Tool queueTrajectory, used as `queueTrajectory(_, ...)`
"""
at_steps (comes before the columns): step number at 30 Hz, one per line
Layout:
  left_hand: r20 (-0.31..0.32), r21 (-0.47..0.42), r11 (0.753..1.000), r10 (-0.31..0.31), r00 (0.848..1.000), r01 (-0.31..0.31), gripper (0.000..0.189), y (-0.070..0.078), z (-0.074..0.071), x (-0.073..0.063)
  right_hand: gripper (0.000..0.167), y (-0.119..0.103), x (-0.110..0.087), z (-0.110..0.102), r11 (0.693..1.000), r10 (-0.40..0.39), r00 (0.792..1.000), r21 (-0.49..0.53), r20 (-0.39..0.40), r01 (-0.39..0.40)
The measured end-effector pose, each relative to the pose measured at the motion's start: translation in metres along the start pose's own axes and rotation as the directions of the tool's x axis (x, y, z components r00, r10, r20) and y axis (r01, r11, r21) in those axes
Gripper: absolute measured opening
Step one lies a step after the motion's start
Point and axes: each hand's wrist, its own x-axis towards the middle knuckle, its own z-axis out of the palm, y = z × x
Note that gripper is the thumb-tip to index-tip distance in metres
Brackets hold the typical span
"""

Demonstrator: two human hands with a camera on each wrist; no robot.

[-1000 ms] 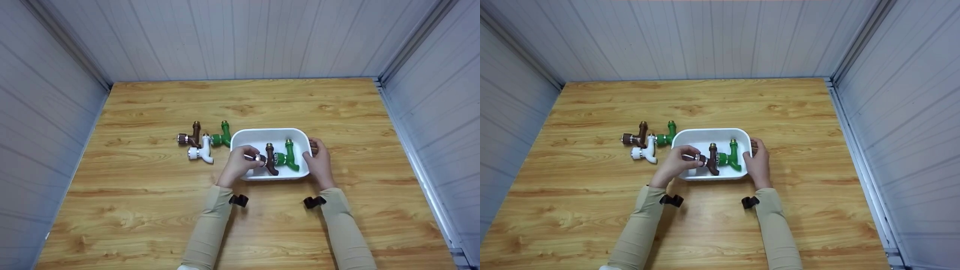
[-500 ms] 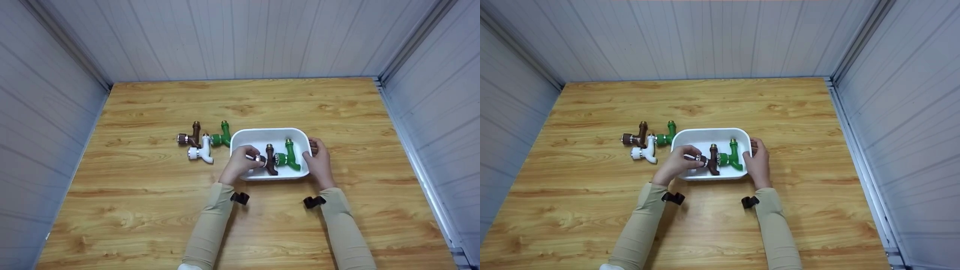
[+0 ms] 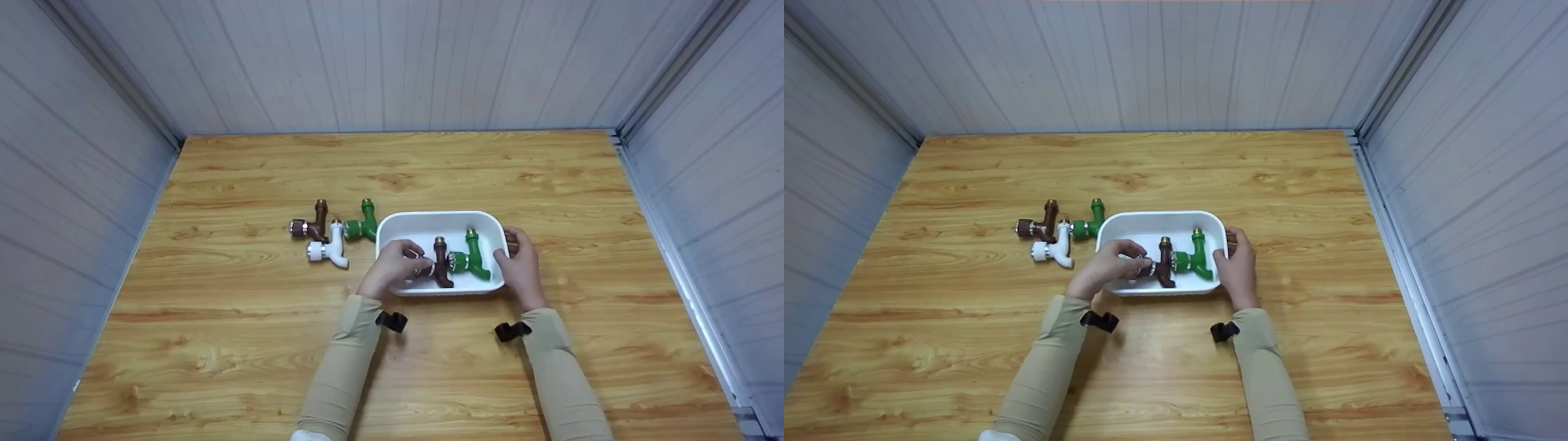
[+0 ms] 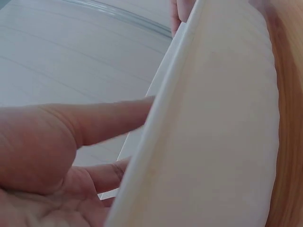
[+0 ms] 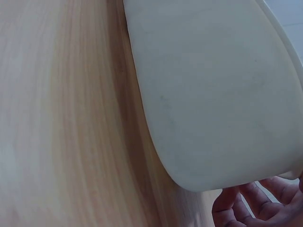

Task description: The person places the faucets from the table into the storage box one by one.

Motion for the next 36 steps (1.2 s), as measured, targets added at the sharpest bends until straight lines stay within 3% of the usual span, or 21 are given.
queueTrajectory(10,-0.032,-0.032,0.992,-0.125,0.992,0.124,0.058,0.0050,-0.0005,0.0041,0.045,-0.0054,-0.0029,-0.0008,1.000,0.029,1.000,-0.006,0.008,-0.029)
queueTrajectory(19,-0.069,0.066,0.996,-0.055,0.996,0.060,0.065,0.0042,-0.0022,0.0042,0.046,0.0005,-0.0005,0.0001,1.000,-0.024,1.000,0.015,0.007,0.024)
queueTrajectory(36,-0.072,-0.018,0.995,-0.104,0.992,0.103,0.059,0.0073,-0.0019,0.0007,0.046,-0.0025,-0.0011,-0.0007,1.000,-0.010,1.000,-0.003,0.005,0.010)
